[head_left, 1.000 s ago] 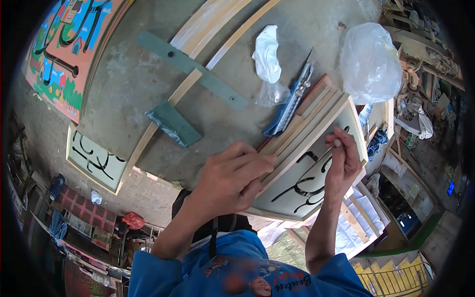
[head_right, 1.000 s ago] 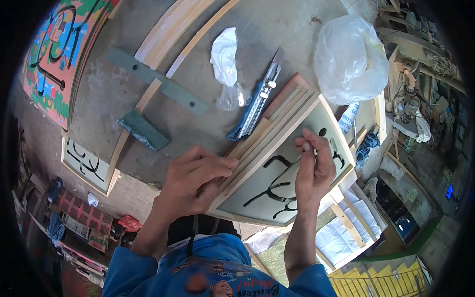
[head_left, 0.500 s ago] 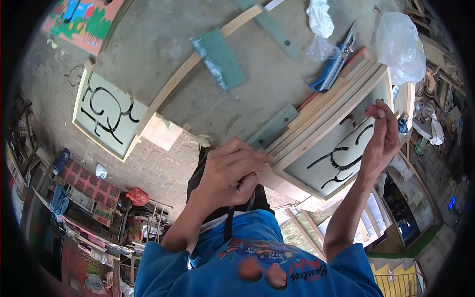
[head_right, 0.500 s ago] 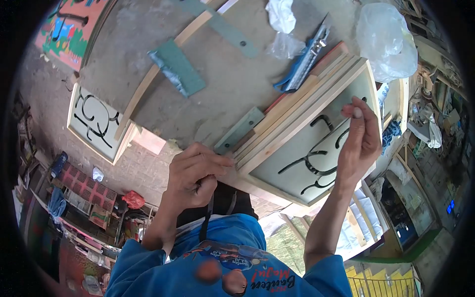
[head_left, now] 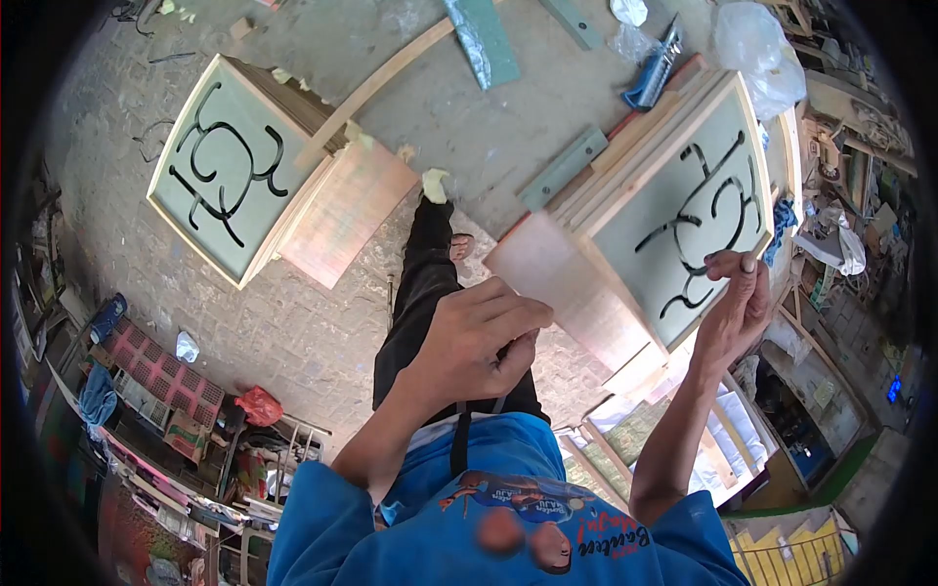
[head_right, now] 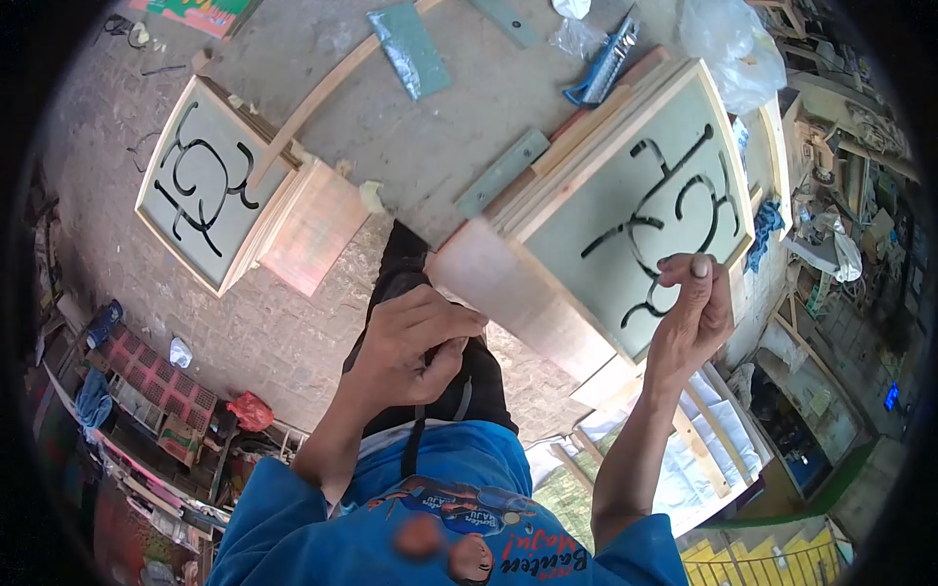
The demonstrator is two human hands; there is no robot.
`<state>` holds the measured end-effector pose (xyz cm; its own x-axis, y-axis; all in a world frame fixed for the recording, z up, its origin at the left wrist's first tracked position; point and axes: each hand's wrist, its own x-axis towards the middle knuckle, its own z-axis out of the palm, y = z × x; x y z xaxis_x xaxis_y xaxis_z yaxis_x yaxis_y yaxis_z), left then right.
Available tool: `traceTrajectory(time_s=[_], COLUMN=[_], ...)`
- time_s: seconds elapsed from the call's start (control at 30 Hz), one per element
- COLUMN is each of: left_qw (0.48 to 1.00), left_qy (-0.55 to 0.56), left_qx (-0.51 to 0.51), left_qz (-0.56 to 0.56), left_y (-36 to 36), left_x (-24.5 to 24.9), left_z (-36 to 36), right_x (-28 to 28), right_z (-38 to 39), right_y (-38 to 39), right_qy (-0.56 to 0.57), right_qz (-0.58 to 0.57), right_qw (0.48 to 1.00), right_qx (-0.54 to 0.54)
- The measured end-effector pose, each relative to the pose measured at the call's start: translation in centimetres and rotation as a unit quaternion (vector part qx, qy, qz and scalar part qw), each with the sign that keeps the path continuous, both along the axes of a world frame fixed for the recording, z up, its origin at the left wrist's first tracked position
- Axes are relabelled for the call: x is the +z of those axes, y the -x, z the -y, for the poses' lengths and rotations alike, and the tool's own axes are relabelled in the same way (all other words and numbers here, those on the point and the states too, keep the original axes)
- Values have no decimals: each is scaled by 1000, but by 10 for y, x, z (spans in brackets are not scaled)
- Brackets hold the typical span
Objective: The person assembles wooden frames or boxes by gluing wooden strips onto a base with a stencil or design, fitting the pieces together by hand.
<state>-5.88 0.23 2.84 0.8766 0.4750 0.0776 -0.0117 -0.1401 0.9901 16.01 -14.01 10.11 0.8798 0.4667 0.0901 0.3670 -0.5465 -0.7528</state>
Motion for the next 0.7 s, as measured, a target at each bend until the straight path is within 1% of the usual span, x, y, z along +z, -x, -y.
traceTrajectory(time_s=[0.03, 0.13, 0.2, 0.23, 0.27, 0.3, 0.37, 0.4, 0.43, 0.5, 0.57, 0.63, 0.7], left_qw=[1000, 1000, 996, 996, 994, 990, 988, 984, 979, 978, 970, 968, 964], left_qy=[-5, -25, -52, -54, -26, 2, 13, 8, 2, 1, -8, -28, -50], left_qx=[-2, 7, 75, 75, 106, 137, 149, 174, 199, 200, 236, 246, 258], left_qz=[4, -9, 1, 5, 8, 11, 22, 36, 51, 55, 55, 50, 46], left_y=[5, 13, 9, 7, 3, -2, -11, -17, -24, -31, -37, -38, -39], left_x=[3, 3, -4, -5, -6, -8, -20, -22, -24, -35, -41, -45, -47], left_z=[4, 16, 21, 22, 22, 22, 27, 29, 30, 34, 38, 38, 38], right_x=[3, 10, 10, 8, 3, 3, 2, -2, -5, -10, -11, -15, -18], right_z=[9, 33, 46, 49, 57, 54, 43, 43, 42, 40, 38, 35, 36], right_y=[9, 36, 52, 60, 65, 68, 78, 78, 78, 79, 79, 80, 81], right_qy=[-5, 27, 46, 49, 65, 64, 129, 150, 150, 189, 213, 252, 254], right_qz=[4, -24, -34, -41, -50, -45, -11, 3, 6, 48, 55, 67, 68], right_qw=[1000, 999, 998, 998, 997, 997, 991, 986, 986, 977, 971, 961, 960], right_qx=[-2, -21, -5, -1, -2, 0, 41, 65, 66, 91, 99, 94, 100])
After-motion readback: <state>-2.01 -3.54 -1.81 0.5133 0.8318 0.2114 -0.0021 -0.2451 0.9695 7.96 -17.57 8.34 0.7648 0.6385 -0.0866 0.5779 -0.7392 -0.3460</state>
